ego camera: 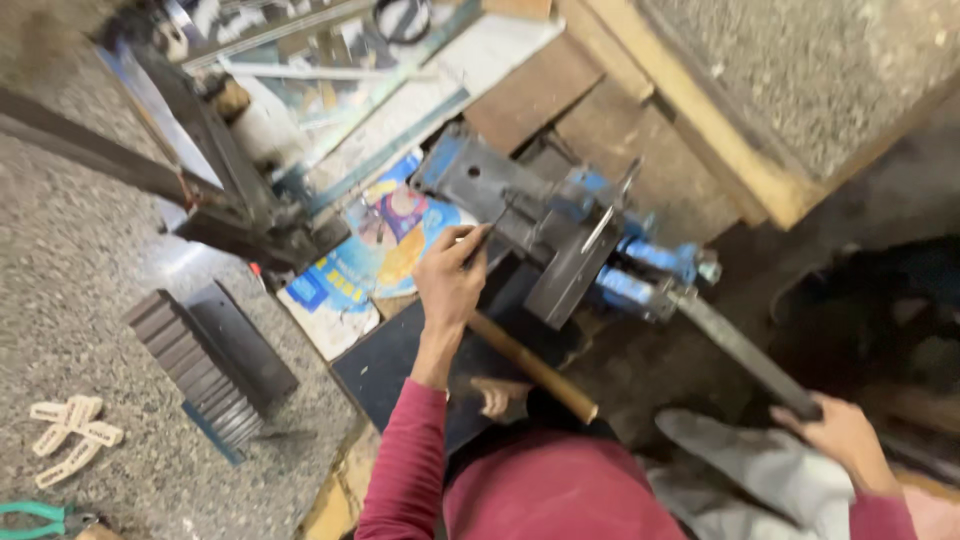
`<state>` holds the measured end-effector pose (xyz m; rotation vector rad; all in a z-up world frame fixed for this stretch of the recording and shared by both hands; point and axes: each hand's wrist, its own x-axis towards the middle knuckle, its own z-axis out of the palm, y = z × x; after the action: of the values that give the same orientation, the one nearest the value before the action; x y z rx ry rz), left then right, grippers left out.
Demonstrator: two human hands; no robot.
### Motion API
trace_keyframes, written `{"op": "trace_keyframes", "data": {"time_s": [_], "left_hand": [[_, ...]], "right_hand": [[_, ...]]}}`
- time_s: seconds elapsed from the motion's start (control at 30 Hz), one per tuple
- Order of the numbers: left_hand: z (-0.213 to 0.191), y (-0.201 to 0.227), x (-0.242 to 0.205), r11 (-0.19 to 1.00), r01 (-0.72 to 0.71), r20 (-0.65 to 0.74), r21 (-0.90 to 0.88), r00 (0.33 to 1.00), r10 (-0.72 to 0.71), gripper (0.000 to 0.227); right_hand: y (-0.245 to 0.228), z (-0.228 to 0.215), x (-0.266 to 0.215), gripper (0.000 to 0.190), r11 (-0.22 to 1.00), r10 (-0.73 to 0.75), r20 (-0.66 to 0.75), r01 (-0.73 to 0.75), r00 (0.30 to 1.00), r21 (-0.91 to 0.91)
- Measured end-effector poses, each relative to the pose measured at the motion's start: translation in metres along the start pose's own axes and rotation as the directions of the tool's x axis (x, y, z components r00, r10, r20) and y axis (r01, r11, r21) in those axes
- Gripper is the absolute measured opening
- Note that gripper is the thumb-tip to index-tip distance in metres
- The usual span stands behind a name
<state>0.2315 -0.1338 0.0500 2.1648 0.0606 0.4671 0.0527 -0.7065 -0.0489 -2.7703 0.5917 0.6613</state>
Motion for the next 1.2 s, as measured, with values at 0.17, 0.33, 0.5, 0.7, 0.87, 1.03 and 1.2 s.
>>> {"op": "trace_keyframes", "data": {"time_s": [0.17, 0.33, 0.5, 0.7, 0.87, 1.03, 1.2], "left_hand": [[0.043, -0.022, 0.029, 0.996, 0.035, 0.005, 0.084, 0.999, -0.036, 0.023], [0.065, -0.039, 0.043, 0.981, 0.015, 0.080, 0.192, 0.996, -0.031, 0.023], [0.069, -0.048, 0.042, 0.961, -0.068, 0.088, 0.269, 0.995, 0.046, 0.025], [0.073, -0.044, 0.042, 0.964, -0.020, 0.124, 0.267, 0.992, -0.014, 0.028], [0.068, -0.044, 0.042, 0.965, 0.009, 0.106, 0.262, 0.994, -0.038, 0.027], [0.071, -0.047, 0.047, 0.960, -0.030, 0.106, 0.279, 0.994, 0.000, 0.024], [0.072, -0.055, 0.042, 0.964, -0.058, 0.081, 0.258, 0.996, 0.038, 0.026]], "right_hand": [[0.041, -0.020, 0.014, 0.056, 0.951, 0.053, -0.038, -0.062, 0.998, -0.302], [0.060, -0.025, 0.018, 0.056, 0.916, 0.253, -0.046, -0.254, 0.966, -0.310], [0.047, -0.005, 0.028, 0.055, 0.939, 0.159, 0.033, -0.141, 0.987, -0.314], [0.039, -0.004, 0.037, 0.055, 0.942, 0.150, 0.099, -0.112, 0.984, -0.316], [0.035, -0.012, 0.058, 0.054, 0.936, 0.166, 0.094, -0.127, 0.982, -0.328], [0.030, -0.001, 0.048, 0.054, 0.947, 0.157, 0.088, -0.125, 0.984, -0.294], [0.027, -0.004, 0.069, 0.054, 0.947, 0.107, 0.103, -0.070, 0.989, -0.313]]}}
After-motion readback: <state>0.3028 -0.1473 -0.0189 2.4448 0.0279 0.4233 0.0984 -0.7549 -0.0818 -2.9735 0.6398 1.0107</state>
